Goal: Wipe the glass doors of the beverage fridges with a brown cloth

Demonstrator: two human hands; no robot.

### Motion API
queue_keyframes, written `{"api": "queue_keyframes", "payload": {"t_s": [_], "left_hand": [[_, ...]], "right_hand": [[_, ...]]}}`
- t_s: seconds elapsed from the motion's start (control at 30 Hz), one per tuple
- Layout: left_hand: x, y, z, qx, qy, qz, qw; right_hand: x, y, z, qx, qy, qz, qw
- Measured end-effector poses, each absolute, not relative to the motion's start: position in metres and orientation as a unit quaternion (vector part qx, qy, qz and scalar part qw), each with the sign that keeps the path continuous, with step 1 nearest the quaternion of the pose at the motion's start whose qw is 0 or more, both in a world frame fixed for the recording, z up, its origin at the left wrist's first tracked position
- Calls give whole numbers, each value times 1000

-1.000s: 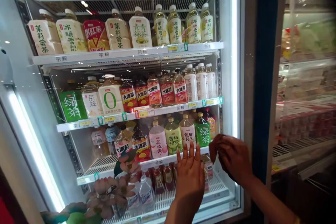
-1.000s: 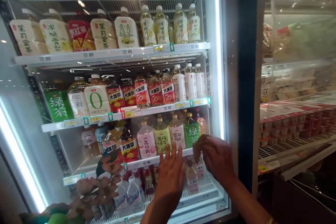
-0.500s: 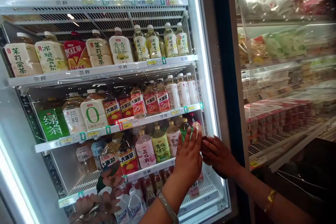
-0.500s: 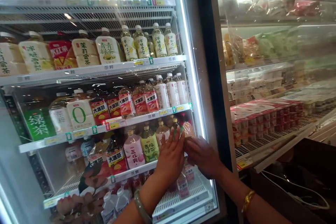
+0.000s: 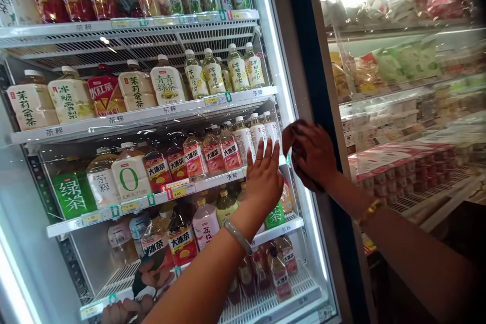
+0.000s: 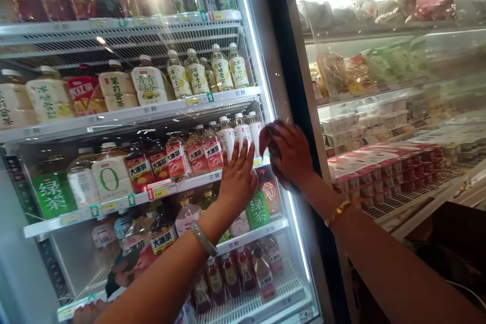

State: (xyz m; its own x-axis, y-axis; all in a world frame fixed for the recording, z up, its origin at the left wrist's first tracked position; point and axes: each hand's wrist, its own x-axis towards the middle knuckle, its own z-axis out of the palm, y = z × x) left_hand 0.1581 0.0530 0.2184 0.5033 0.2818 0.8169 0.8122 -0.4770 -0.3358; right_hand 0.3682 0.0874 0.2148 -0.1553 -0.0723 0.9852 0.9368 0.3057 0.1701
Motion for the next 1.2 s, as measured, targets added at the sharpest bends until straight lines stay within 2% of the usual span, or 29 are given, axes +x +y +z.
{"api": "queue_keyframes", "payload": {"t_s": [0.1, 0.17, 0.23, 0.43, 0.5, 0.57, 0.7, 0.77, 0.83, 0.9, 0.97, 1.03, 1.1, 1.2], "left_hand": [[150, 51, 216, -784, -341, -353, 380], [145, 51, 213, -789, -330, -344, 387], [143, 52, 215, -793, -320, -333, 397], [149, 64, 264, -779, -320, -339, 420], [151, 69, 282, -761, -340, -363, 417], [151, 71, 292, -742, -361, -390, 410], [141, 72, 284, -725, -374, -410, 407], [133, 71, 277, -733, -367, -396, 413], [124, 71, 277, -741, -360, -381, 420], [116, 71, 285, -740, -360, -376, 426], [109, 70, 300, -727, -367, -387, 432], [100, 68, 313, -710, -375, -403, 438], [91, 65, 320, -697, -384, -411, 445], [75, 60, 313, -695, -391, -398, 452]], "right_hand": [[372, 85, 148, -342, -617, -490, 513], [374, 87, 127, -340, -612, -494, 516], [374, 93, 144, -350, -601, -482, 533], [349, 120, 319, -394, -475, -417, 668], [333, 120, 344, -383, -473, -411, 679], [319, 114, 332, -359, -503, -427, 660], [323, 99, 255, -283, -598, -495, 563], [338, 97, 238, -279, -626, -503, 527], [350, 101, 253, -317, -610, -487, 539], [346, 106, 292, -377, -546, -447, 600], [324, 110, 335, -403, -498, -400, 655], [289, 107, 360, -390, -501, -384, 670], [257, 100, 355, -360, -545, -404, 640], [240, 86, 308, -299, -602, -456, 584]]}}
